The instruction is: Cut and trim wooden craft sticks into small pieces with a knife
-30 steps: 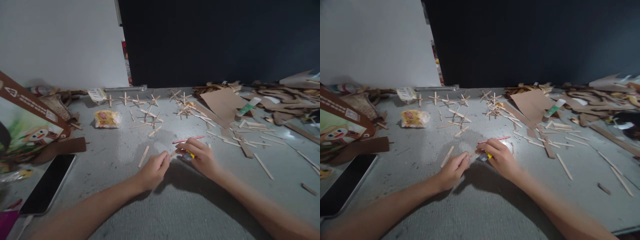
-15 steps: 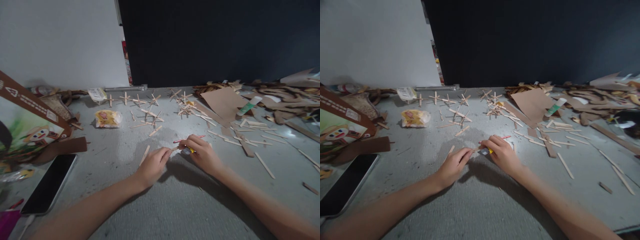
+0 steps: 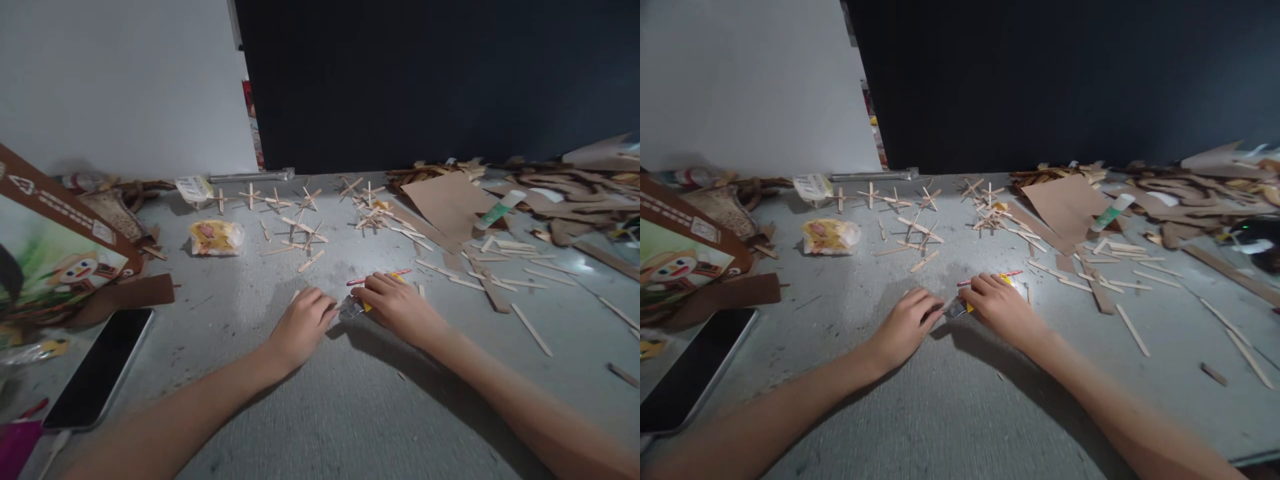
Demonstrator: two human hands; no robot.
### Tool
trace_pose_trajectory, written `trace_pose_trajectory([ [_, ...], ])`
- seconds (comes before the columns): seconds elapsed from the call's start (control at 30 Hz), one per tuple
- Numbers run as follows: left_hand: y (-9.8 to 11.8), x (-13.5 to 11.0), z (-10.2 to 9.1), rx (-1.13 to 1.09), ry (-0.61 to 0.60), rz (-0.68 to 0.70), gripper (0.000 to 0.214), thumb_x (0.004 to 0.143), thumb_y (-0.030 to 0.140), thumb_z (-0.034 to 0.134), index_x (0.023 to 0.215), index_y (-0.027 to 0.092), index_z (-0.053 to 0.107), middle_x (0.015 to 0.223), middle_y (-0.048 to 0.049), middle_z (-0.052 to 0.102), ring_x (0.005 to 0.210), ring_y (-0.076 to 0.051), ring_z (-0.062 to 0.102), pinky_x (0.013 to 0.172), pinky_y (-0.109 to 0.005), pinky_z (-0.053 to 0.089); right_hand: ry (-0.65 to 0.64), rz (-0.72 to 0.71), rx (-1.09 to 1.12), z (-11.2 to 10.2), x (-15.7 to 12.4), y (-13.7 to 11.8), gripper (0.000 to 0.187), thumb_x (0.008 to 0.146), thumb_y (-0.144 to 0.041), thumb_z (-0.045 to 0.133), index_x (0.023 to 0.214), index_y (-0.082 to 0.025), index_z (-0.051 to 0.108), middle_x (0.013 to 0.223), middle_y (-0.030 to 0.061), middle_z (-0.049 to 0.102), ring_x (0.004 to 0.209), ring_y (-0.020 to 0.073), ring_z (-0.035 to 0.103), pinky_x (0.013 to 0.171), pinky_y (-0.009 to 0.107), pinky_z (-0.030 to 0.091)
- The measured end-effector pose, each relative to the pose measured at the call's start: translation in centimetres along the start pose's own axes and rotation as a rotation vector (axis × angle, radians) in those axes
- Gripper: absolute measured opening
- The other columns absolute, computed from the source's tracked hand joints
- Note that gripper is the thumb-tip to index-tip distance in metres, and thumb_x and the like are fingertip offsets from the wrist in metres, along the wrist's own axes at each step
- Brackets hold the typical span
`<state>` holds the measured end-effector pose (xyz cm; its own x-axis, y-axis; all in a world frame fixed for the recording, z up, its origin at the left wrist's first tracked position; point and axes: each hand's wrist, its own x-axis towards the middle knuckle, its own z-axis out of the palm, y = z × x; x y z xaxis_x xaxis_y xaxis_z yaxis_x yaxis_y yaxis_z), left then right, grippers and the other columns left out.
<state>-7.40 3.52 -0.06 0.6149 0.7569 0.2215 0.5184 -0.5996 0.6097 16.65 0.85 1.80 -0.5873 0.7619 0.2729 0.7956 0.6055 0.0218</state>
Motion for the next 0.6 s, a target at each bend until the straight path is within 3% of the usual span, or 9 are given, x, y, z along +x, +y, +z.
trace_pose_trajectory([
  [0.2, 0.66, -0.12, -0.47, -0.039, -0.030, -0.014, 0.017, 0.104, 0.018, 0.053, 0.108, 0.020, 0.070, 0.105, -0.0076, 0.073, 0.105, -0.024, 0.065, 0.096, -0.040, 0.051, 0.026, 0.062, 0.100, -0.04, -0.34, 0.35, 0.029, 0.102, -0.019, 0.059, 0.131, -0.018, 0.063, 0.104, 0.0126, 0.072, 0.096, 0.0301, 0.069, 0.081, 0.042, 0.055],
  [0.33, 0.83, -0.44, -0.28, 0.007, -0.031, -0.083, 0.017, 0.100, 0.014, 0.050, 0.099, 0.019, 0.067, 0.093, -0.0060, 0.069, 0.090, -0.023, 0.064, 0.095, -0.045, 0.052, 0.042, 0.145, 0.148, -0.35, -0.67, 0.60, 0.029, 0.103, -0.024, 0.057, 0.132, -0.020, 0.061, 0.109, 0.0136, 0.072, 0.101, 0.0318, 0.071, 0.082, 0.044, 0.057],
  [0.47, 0.58, -0.83, -0.19, 0.162, -0.015, -0.073, 0.020, 0.095, 0.009, 0.046, 0.087, 0.019, 0.062, 0.080, -0.0054, 0.065, 0.081, -0.024, 0.063, 0.101, -0.052, 0.051, 0.032, 0.151, 0.161, -0.36, -0.71, 0.80, 0.028, 0.103, -0.021, 0.056, 0.130, -0.022, 0.063, 0.105, 0.0114, 0.073, 0.098, 0.0289, 0.072, 0.081, 0.041, 0.057],
  [0.6, 0.89, -0.94, -0.71, 0.383, -0.145, 0.026, 0.030, 0.082, 0.000, 0.045, 0.095, 0.016, 0.066, 0.086, -0.0122, 0.070, 0.085, -0.028, 0.067, 0.089, -0.047, 0.056, 0.056, 0.129, 0.174, -0.35, -0.42, 0.49, 0.025, 0.102, -0.019, 0.057, 0.126, -0.020, 0.065, 0.099, 0.0113, 0.072, 0.092, 0.0283, 0.072, 0.077, 0.039, 0.056],
])
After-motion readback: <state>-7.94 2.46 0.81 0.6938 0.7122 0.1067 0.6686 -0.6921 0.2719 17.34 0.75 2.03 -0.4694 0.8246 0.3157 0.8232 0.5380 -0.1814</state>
